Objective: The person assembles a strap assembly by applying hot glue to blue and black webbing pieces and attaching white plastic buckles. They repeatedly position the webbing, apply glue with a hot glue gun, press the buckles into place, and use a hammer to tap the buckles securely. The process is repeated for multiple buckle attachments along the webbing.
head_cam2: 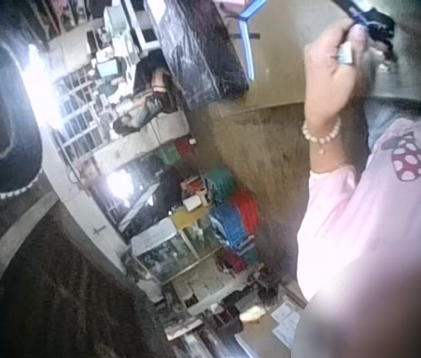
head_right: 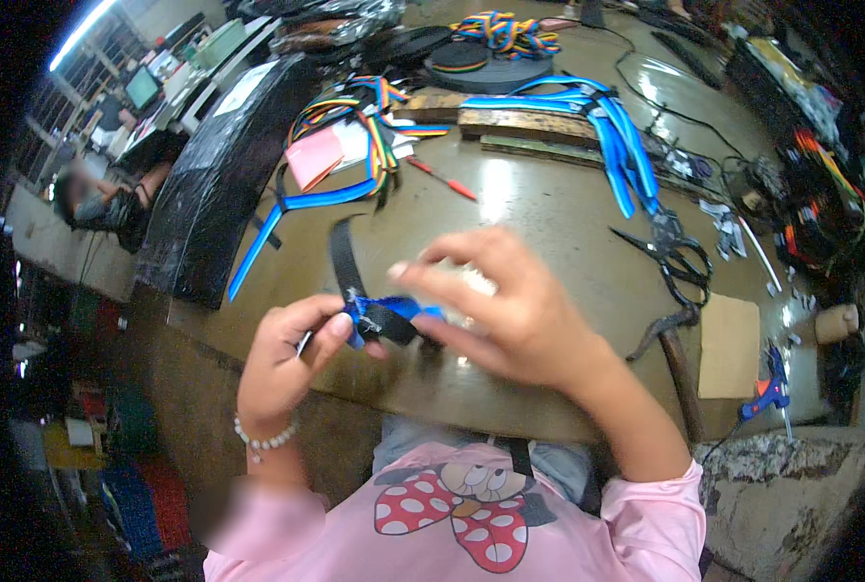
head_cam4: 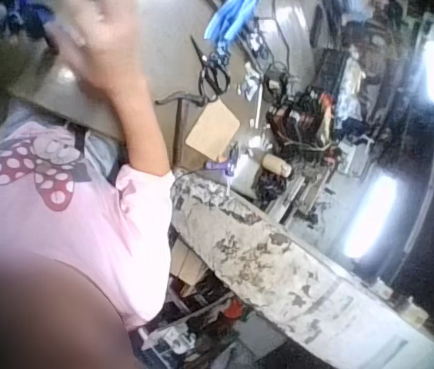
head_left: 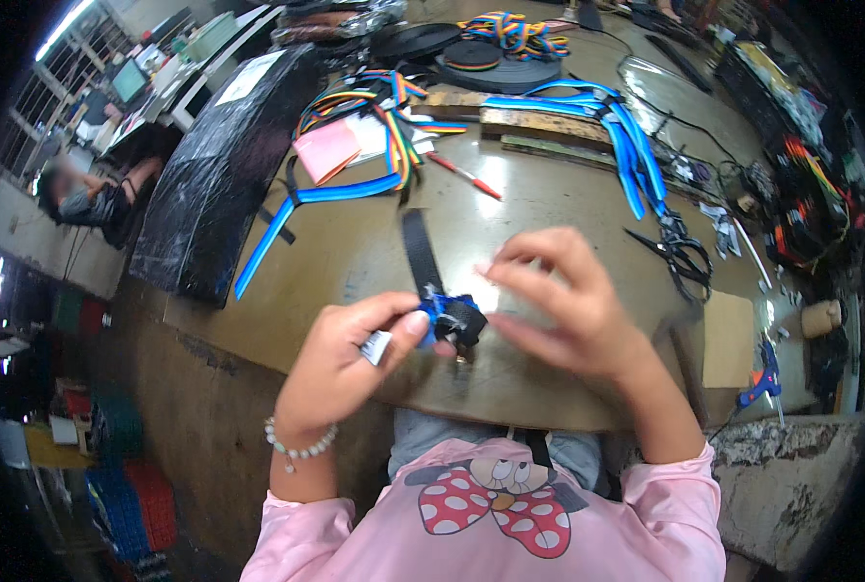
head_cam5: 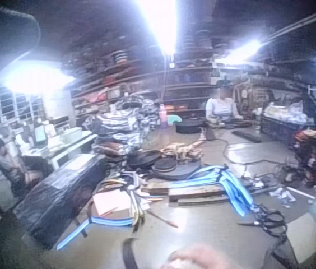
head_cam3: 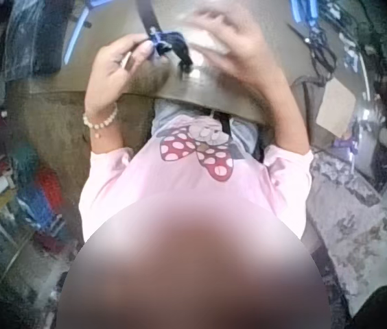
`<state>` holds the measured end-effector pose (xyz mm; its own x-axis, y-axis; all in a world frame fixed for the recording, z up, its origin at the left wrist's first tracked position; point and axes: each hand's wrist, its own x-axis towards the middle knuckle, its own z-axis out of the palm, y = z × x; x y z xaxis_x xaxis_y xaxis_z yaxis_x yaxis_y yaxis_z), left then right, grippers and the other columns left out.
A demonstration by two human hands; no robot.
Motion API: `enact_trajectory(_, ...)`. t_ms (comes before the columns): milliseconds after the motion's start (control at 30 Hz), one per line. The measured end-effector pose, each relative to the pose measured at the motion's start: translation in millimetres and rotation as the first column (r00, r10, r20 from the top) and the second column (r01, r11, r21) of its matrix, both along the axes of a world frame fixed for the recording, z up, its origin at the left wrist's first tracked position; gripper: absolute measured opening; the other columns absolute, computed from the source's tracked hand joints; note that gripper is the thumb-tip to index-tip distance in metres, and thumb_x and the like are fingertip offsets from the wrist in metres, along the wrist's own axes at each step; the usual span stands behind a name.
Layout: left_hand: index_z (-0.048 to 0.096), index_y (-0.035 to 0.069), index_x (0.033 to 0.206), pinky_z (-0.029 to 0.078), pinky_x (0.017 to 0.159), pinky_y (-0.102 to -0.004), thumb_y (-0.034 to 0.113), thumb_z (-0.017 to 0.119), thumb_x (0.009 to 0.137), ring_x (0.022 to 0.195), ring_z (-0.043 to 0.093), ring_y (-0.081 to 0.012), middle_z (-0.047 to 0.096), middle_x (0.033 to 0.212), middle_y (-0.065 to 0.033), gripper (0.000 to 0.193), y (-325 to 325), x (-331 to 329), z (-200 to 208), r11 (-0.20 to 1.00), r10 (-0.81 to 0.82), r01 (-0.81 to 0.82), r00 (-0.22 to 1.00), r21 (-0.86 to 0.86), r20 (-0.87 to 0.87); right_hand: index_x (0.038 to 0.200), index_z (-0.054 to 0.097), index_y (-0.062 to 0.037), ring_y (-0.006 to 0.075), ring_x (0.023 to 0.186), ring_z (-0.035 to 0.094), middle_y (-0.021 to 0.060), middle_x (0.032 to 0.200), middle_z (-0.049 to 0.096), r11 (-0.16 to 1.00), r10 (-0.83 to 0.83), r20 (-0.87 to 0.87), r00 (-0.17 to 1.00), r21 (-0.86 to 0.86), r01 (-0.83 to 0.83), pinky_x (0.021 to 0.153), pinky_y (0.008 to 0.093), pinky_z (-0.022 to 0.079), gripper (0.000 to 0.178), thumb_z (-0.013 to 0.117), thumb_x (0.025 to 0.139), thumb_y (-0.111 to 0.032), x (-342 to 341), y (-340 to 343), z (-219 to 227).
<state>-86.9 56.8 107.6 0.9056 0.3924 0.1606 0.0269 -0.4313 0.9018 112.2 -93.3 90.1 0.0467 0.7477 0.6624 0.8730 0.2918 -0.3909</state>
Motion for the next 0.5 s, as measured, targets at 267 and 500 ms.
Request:
enact_trajectory(267,0.068,-0.004,0.102,0.048,0.078,-0.0272,0.02,0.063,0.096,0.085,0.061,-0.0114,0.07,0.088,-0.0078,0.025,-41.6,60.1,-61.0,0.955,-0.107,0.065,0.985,-0.29,-0.134,0.106,0.066,0.0014,0.0315,0.089,0.062,0.0156,0.098,0.061,0.966,-0.254,-0.208,0.945,-0.111,0.235,0.077,0.0382,0.052,0.04,0.062,0.068,0.012,-17.4,-56.0,-50.1)
enact_trajectory(500,0.069,-0.004,0.098,0.047,0.074,-0.0256,0.022,0.066,0.094,0.081,0.056,-0.0077,0.069,0.085,-0.005,0.026,-56.9,78.9,-108.7,0.945,-0.104,0.031,0.972,-0.327,-0.209,0.103,0.066,-0.0008,0.0297,0.09,0.065,0.0131,0.1,0.063,0.953,-0.286,-0.271,0.919,-0.184,0.242,0.078,0.0365,0.054,0.032,0.062,0.073,0.01,-13.0,-79.3,-103.3)
